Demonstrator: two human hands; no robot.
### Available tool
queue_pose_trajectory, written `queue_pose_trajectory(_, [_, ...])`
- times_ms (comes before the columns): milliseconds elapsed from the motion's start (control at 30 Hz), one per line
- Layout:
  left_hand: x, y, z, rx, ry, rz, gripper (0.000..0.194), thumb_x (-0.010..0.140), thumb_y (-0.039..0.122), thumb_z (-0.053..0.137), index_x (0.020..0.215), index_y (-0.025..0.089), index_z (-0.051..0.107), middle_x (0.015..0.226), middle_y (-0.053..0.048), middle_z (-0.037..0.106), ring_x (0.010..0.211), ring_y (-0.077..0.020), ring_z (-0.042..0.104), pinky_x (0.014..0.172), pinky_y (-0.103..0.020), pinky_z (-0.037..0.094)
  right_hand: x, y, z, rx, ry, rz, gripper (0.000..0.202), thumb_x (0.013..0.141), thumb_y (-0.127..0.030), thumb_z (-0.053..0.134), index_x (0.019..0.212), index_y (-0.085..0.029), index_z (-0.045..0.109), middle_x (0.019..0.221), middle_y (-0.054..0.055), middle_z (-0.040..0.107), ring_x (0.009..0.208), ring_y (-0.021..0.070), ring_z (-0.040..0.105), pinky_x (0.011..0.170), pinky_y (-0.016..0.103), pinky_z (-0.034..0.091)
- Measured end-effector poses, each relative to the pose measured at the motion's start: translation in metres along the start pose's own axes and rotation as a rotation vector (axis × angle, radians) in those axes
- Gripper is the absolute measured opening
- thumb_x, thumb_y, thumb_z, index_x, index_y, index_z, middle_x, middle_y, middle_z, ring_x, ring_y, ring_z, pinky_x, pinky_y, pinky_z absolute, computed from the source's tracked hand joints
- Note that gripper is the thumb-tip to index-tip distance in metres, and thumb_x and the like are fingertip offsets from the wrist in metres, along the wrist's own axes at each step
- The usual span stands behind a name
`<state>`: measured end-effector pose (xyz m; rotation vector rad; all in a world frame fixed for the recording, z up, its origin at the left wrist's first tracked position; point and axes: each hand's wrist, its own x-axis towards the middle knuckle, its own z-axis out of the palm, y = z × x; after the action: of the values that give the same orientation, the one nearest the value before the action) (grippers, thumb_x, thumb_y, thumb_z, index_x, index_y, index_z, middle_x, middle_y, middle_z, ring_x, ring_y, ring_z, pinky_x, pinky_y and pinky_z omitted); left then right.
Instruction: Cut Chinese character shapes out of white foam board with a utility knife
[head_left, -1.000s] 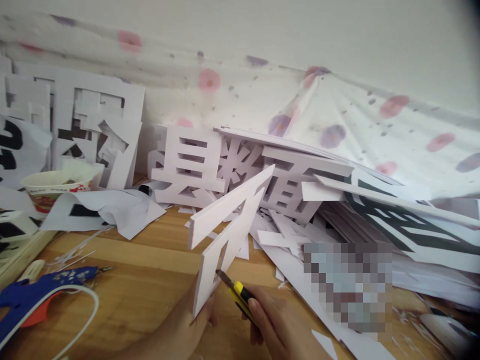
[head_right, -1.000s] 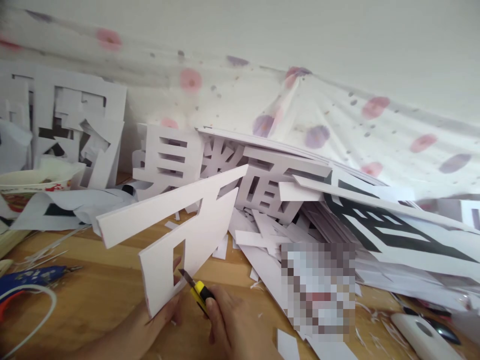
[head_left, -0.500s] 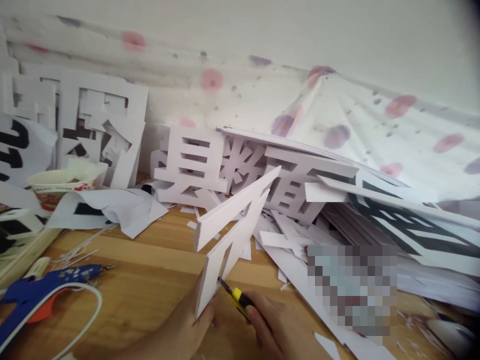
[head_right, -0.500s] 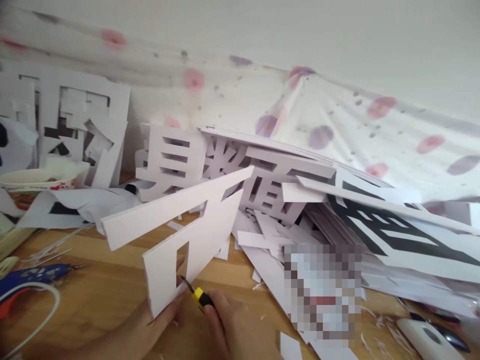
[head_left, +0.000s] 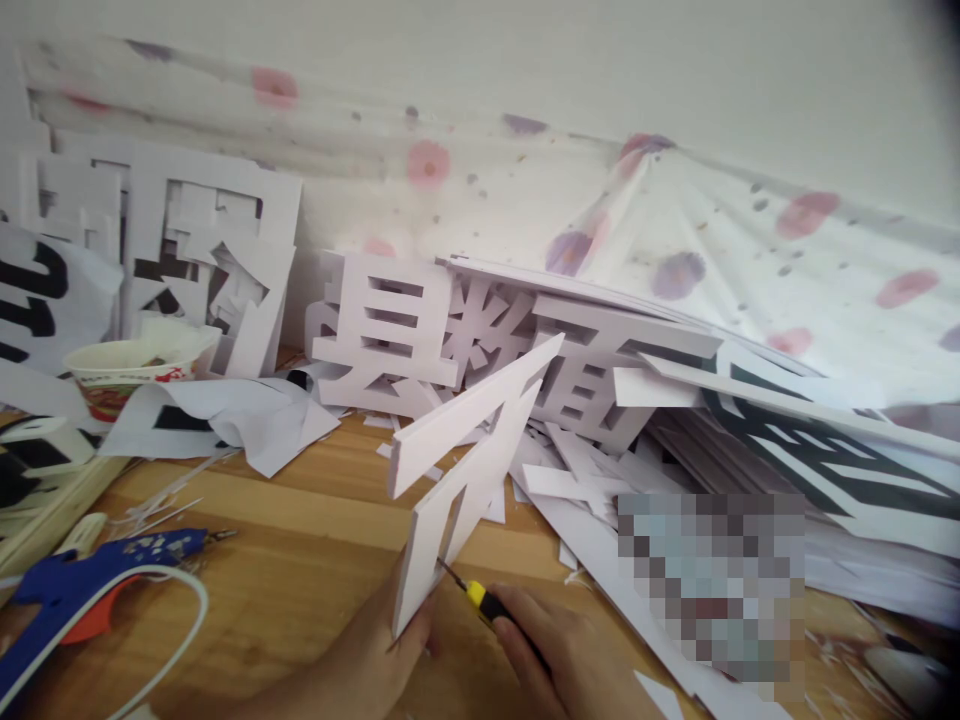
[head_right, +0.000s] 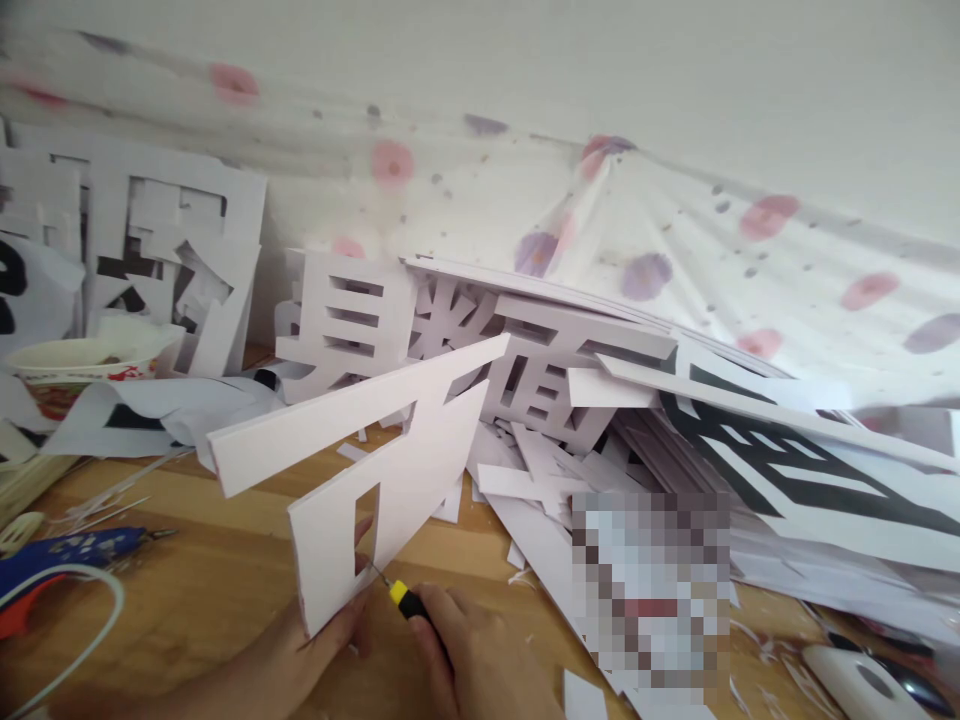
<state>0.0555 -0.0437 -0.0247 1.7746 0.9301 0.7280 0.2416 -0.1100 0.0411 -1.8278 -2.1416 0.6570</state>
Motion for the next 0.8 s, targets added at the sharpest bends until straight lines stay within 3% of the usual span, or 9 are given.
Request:
queue_pose_trajectory(133, [-0.001,-0.001,0.000,-0.026,0.056,0.018,0.029,0.084,0.038,0.046,0.108,0.025,0.056,0.082,-0.003,0.063,0.081,-0.0214,0.057,0.084,-0.033,0.045,-0.002,-0.001,-0.003,-0.025,0.000,-0.034,0.033,0.091,-0.033,0.029,0.103,-0.019,0.057,0.092,0.009,0.065,0.081,0.0226,0.062,0.068,0.033,0.046])
queue_pose_trajectory(267, [0.000,-0.001,0.000,-0.014,0.034,0.007,0.027,0.085,0.040,0.045,0.104,0.025,0.058,0.079,-0.003,0.063,0.078,-0.0211,0.057,0.080,-0.033,0.046,-0.003,0.001,-0.004,-0.013,0.000,-0.086,0.033,0.090,-0.031,0.032,0.108,-0.021,0.057,0.093,0.006,0.065,0.082,0.0215,0.062,0.068,0.032,0.046])
queue_pose_trajectory(467, [0.001,-0.005,0.001,0.046,-0.007,0.007,0.038,0.089,0.044,0.035,0.074,0.021,0.061,0.071,-0.004,0.059,0.072,-0.0191,0.054,0.077,-0.034,0.045,-0.004,0.001,-0.005,-0.022,0.070,-0.036,0.034,0.090,-0.033,0.030,0.105,-0.020,0.057,0.095,0.008,0.066,0.083,0.0228,0.062,0.070,0.034,0.046])
queue_pose_trajectory(533, [-0.001,-0.007,0.002,0.037,0.016,0.018,0.037,0.090,0.043,0.034,0.081,0.020,0.062,0.068,-0.003,0.057,0.068,-0.0183,0.054,0.074,-0.033,0.046,-0.005,0.001,-0.003,-0.009,0.080,0.002,0.036,0.091,-0.034,0.026,0.104,-0.019,0.056,0.093,0.009,0.066,0.081,0.0229,0.063,0.068,0.033,0.047])
queue_pose_trajectory(600, [-0.002,-0.008,0.003,-0.001,0.043,0.024,0.032,0.090,0.041,0.037,0.103,0.021,0.059,0.074,-0.003,0.059,0.068,-0.0180,0.054,0.073,-0.032,0.047,-0.006,0.000,0.001,0.012,0.072,0.016,0.036,0.092,-0.034,0.024,0.106,-0.019,0.054,0.094,0.008,0.066,0.080,0.0225,0.064,0.066,0.032,0.047])
queue_pose_trajectory(700, [-0.002,-0.007,0.003,-0.071,0.024,0.035,0.049,0.089,0.035,0.041,0.136,0.025,0.030,0.101,-0.006,0.061,0.073,-0.0181,0.057,0.073,-0.032,0.050,-0.007,0.001,0.008,-0.002,0.094,0.009,0.035,0.093,-0.034,0.024,0.113,-0.021,0.051,0.101,0.007,0.066,0.082,0.0222,0.064,0.065,0.031,0.047])
queue_pose_trajectory(800, [-0.002,-0.007,0.002,-0.067,-0.011,0.031,0.058,0.089,0.030,0.041,0.141,0.029,0.015,0.123,-0.007,0.054,0.085,-0.0203,0.060,0.084,-0.035,0.048,-0.006,0.002,0.013,-0.045,0.127,0.008,0.035,0.093,-0.033,0.024,0.114,-0.022,0.049,0.101,0.007,0.066,0.080,0.0224,0.065,0.064,0.030,0.047])
